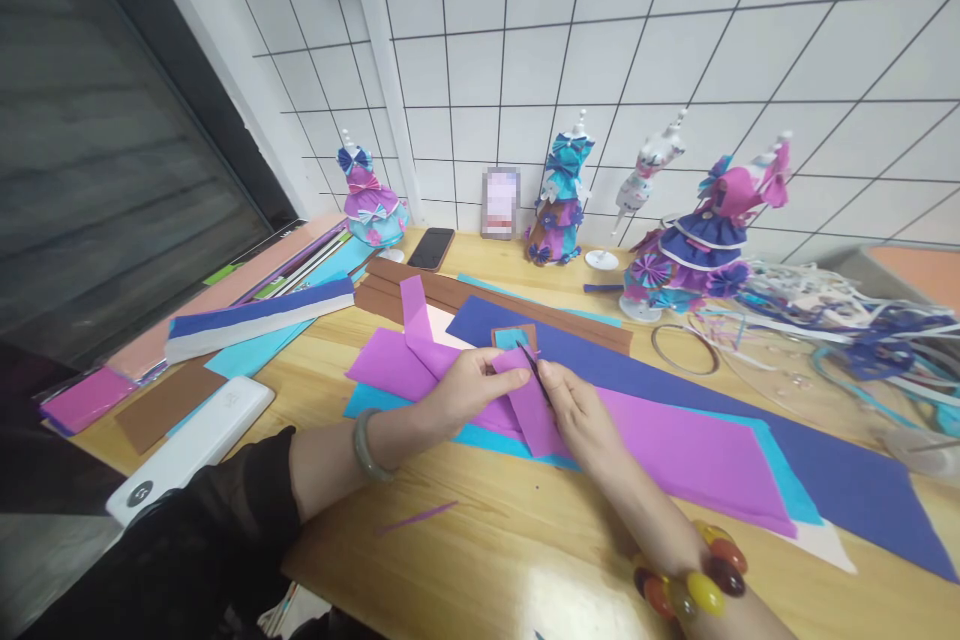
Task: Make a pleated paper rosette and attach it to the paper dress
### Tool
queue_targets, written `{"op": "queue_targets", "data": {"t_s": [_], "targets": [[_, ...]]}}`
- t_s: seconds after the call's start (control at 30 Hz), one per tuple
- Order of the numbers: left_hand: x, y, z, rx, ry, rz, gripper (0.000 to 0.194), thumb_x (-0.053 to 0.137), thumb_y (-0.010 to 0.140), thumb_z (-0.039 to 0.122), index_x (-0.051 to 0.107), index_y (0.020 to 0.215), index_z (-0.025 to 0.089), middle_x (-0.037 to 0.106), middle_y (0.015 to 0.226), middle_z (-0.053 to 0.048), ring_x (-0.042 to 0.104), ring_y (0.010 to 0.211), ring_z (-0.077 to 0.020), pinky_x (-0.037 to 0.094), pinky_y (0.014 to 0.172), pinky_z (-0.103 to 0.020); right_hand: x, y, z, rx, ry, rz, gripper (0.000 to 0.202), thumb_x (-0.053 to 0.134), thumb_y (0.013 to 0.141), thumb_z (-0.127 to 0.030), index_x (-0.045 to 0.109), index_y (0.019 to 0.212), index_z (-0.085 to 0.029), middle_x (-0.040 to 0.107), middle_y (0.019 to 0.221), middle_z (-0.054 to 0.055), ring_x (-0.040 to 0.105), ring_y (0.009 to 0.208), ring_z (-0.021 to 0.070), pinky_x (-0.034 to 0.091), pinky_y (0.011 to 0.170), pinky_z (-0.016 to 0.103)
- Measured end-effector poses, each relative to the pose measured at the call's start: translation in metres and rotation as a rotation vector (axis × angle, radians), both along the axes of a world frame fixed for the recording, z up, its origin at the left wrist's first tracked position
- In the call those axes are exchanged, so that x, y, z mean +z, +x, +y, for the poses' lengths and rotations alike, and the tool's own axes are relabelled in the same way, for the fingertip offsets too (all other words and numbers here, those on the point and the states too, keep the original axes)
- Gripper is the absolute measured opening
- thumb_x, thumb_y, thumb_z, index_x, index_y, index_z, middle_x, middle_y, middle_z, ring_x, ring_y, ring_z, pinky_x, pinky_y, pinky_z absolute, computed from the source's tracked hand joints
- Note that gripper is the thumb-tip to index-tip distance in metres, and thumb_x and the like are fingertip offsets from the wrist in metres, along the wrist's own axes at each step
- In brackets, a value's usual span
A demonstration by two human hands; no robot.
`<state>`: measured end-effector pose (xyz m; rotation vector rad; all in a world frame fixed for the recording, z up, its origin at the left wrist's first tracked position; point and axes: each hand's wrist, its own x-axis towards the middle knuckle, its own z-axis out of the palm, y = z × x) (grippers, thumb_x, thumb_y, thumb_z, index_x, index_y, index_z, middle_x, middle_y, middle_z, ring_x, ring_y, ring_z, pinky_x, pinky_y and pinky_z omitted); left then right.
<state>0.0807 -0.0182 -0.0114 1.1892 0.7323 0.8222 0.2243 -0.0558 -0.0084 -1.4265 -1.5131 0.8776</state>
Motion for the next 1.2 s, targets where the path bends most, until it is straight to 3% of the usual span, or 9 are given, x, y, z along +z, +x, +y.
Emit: {"op": "queue_targets", "data": {"t_s": [0.2, 0.37, 0.47, 0.6, 0.7, 0.8, 0.9, 1.03, 1.2], "targets": [[-0.002, -0.001, 0.001, -0.021, -0.007, -0.05, 0.028, 0.062, 0.068, 0.034, 0.062, 0.082, 0.01, 0.063, 0.085, -0.007, 0.057, 0.076, -0.0158, 0.043, 0.072, -0.028, -0.001, 0.0, -0.002, -0.013, 0.002, -0.029, 0.04, 0.04, 0.08, -0.054, 0.055, 0.067, -0.019, 0.056, 0.063, 0.0, 0.049, 0.061, 0.0149, 0.041, 0.057, 0.024], [0.006, -0.003, 0.002, 0.016, -0.104, -0.079, 0.029, 0.065, 0.064, 0.034, 0.062, 0.078, 0.009, 0.063, 0.079, -0.008, 0.057, 0.072, -0.0148, 0.043, 0.072, -0.03, -0.001, 0.017, 0.003, -0.074, -0.036, -0.103, 0.046, 0.022, 0.086, -0.053, 0.052, 0.074, -0.02, 0.041, 0.048, -0.003, 0.039, 0.042, 0.0123, 0.032, 0.043, 0.024], [0.013, -0.006, 0.003, 0.028, -0.196, -0.143, 0.031, 0.068, 0.062, 0.032, 0.063, 0.082, 0.009, 0.062, 0.083, -0.009, 0.057, 0.076, -0.0156, 0.043, 0.076, -0.033, -0.005, 0.038, 0.011, -0.258, 0.026, -0.435, 0.05, 0.024, 0.084, -0.056, 0.058, 0.086, -0.019, 0.057, 0.063, 0.005, 0.054, 0.061, 0.0193, 0.038, 0.053, 0.027], [0.019, -0.01, 0.006, 0.026, -0.254, -0.244, 0.028, 0.069, 0.061, 0.03, 0.062, 0.079, 0.009, 0.06, 0.081, -0.008, 0.056, 0.079, -0.0162, 0.043, 0.078, -0.035, -0.014, 0.059, 0.018, -0.298, -0.133, -0.893, 0.055, 0.025, 0.083, -0.057, 0.062, 0.088, -0.016, 0.063, 0.068, 0.013, 0.059, 0.063, 0.0274, 0.038, 0.055, 0.034], [0.022, -0.012, 0.009, 0.022, -0.29, -0.284, 0.026, 0.069, 0.061, 0.028, 0.061, 0.078, 0.01, 0.059, 0.078, -0.007, 0.055, 0.077, -0.0155, 0.044, 0.077, -0.035, -0.016, 0.059, 0.017, -0.316, -0.032, -1.016, 0.05, 0.03, 0.083, -0.053, 0.063, 0.091, -0.017, 0.063, 0.077, 0.015, 0.059, 0.071, 0.0297, 0.04, 0.06, 0.038], [0.024, -0.013, 0.01, 0.017, -0.3, -0.289, 0.026, 0.068, 0.061, 0.028, 0.059, 0.078, 0.011, 0.058, 0.077, -0.007, 0.055, 0.075, -0.0153, 0.044, 0.074, -0.035, -0.009, 0.047, 0.014, -0.324, 0.276, -0.919, 0.04, 0.039, 0.083, -0.047, 0.062, 0.096, -0.017, 0.061, 0.094, 0.015, 0.054, 0.09, 0.0295, 0.04, 0.075, 0.042], [0.022, -0.012, 0.008, -0.001, -0.233, -0.227, 0.026, 0.067, 0.062, 0.031, 0.059, 0.076, 0.011, 0.057, 0.073, -0.004, 0.054, 0.071, -0.0134, 0.044, 0.07, -0.033, 0.0, 0.028, 0.007, -0.115, 0.455, -0.61, 0.027, 0.045, 0.083, -0.038, 0.058, 0.096, -0.019, 0.06, 0.096, 0.01, 0.053, 0.094, 0.0226, 0.04, 0.082, 0.037], [0.017, -0.01, 0.005, 0.021, 0.002, -0.004, 0.027, 0.064, 0.064, 0.037, 0.061, 0.07, 0.011, 0.056, 0.066, -0.002, 0.051, 0.065, -0.0112, 0.041, 0.063, -0.025, 0.004, 0.009, -0.001, -0.012, 0.449, -0.411, 0.02, 0.055, 0.077, -0.037, 0.057, 0.092, -0.023, 0.059, 0.09, 0.007, 0.053, 0.09, 0.0225, 0.041, 0.08, 0.038], [0.016, -0.009, 0.004, 0.053, 0.218, 0.165, 0.029, 0.058, 0.068, 0.041, 0.062, 0.069, 0.012, 0.055, 0.064, 0.0, 0.049, 0.063, -0.0112, 0.037, 0.057, -0.023, 0.005, 0.003, -0.004, 0.027, 0.323, -0.279, 0.015, 0.055, 0.076, -0.037, 0.058, 0.074, -0.022, 0.059, 0.082, 0.005, 0.054, 0.081, 0.0205, 0.041, 0.076, 0.035]]}}
